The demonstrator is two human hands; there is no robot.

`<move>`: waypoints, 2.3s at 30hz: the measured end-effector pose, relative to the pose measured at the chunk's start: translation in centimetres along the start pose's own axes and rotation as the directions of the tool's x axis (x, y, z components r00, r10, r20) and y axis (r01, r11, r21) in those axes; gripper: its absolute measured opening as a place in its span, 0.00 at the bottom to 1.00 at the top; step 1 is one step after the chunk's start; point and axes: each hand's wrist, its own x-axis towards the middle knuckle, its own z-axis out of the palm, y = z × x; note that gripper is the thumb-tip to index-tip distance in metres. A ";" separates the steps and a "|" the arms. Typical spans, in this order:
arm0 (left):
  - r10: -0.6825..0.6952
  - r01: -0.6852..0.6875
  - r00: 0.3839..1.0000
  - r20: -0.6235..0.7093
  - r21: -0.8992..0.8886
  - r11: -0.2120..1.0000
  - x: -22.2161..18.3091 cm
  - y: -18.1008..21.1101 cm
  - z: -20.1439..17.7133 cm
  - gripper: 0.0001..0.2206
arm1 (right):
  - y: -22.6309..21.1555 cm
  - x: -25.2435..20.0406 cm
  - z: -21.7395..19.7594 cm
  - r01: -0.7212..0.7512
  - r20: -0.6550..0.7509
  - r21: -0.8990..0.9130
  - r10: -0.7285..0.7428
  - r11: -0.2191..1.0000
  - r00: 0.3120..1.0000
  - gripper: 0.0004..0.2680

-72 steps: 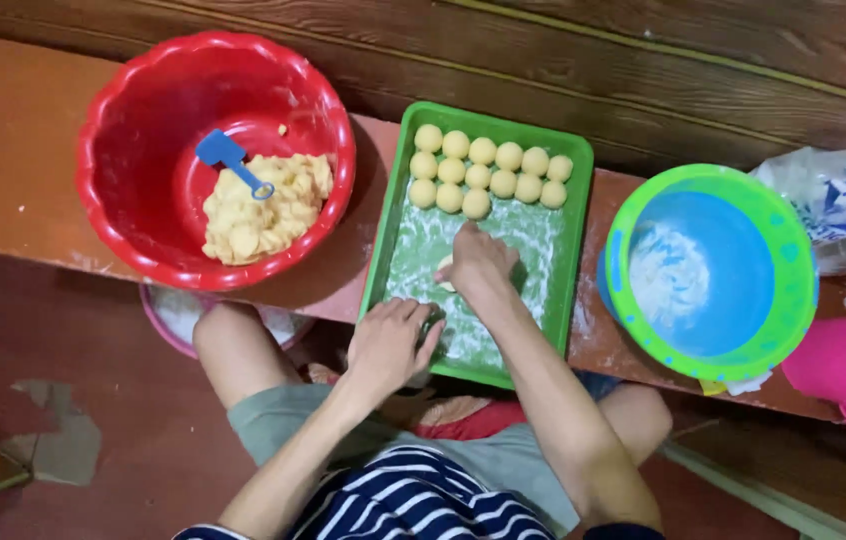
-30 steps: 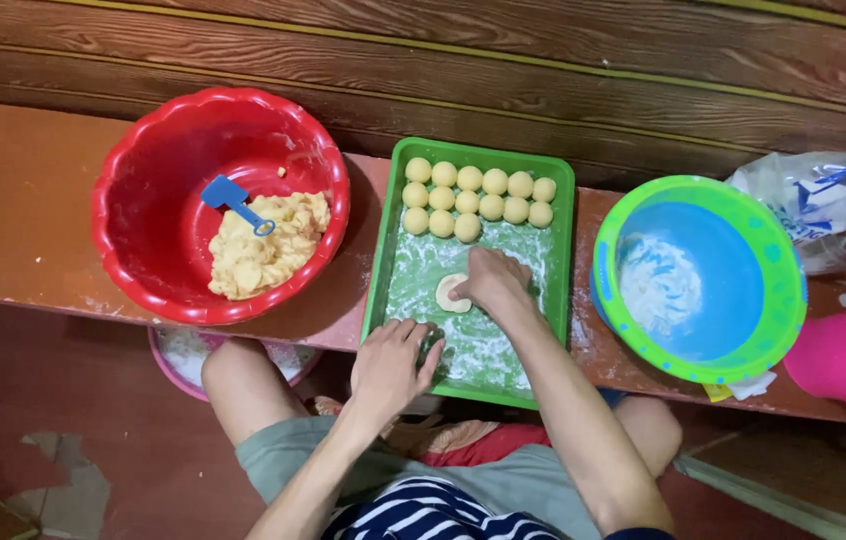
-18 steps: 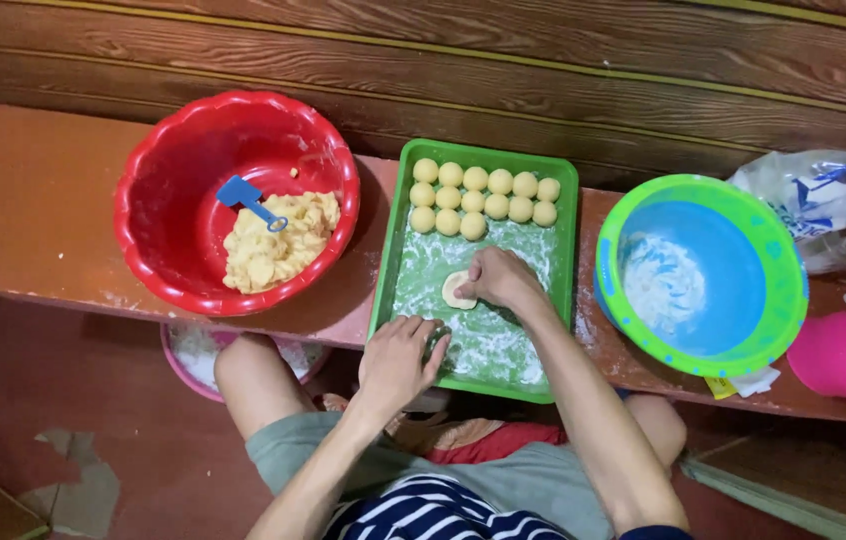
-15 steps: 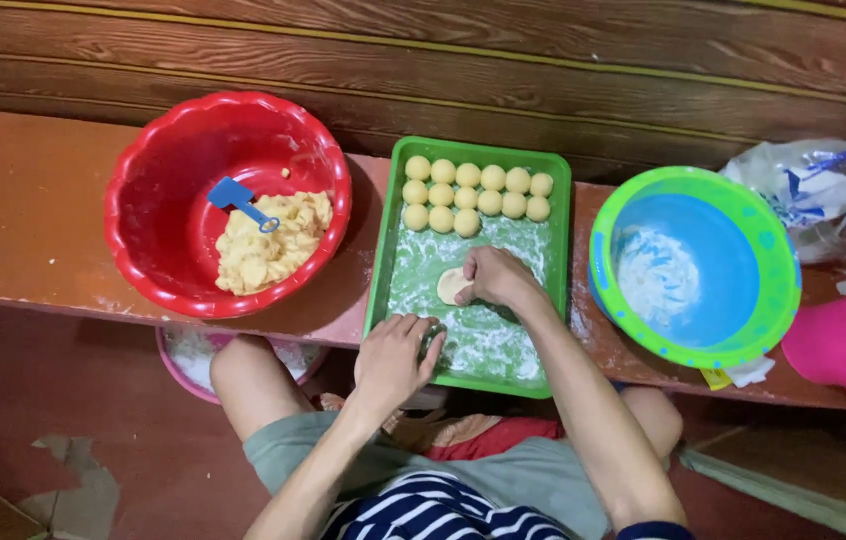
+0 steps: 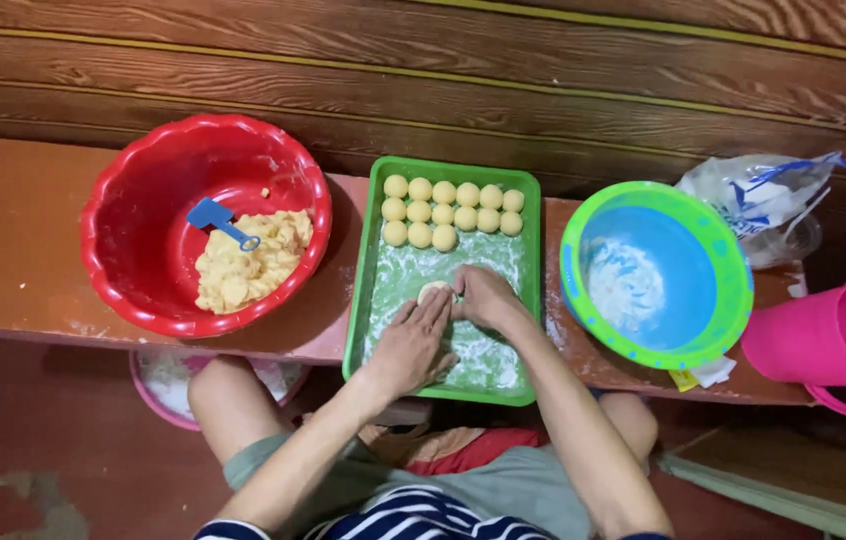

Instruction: The person is taking portions of dough, flattening them, and rolling them into uniform balls before placing them on a tray.

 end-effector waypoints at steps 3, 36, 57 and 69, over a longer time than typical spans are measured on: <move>0.021 -0.024 0.999 0.038 0.090 0.996 0.2 -0.7 0.3 0.40 | 1.7 -1.9 -0.1 0.194 -0.029 0.199 -0.193 0.960 0.981 0.20; -0.088 0.093 0.990 0.109 -0.042 0.995 1.6 -0.4 -1.1 0.51 | 3.1 -2.4 5.2 0.350 -0.568 -0.121 -0.354 0.929 0.743 0.11; -0.251 -0.052 0.750 -0.612 -0.433 0.900 -3.6 -2.4 1.8 0.07 | 3.1 -1.5 6.7 0.456 -0.227 -0.666 -0.743 0.591 0.630 0.17; -0.291 -0.008 0.785 -0.547 -0.478 0.878 -3.9 -1.7 0.5 0.08 | 1.4 -2.3 6.3 0.469 -0.205 -0.634 -0.719 0.614 0.664 0.21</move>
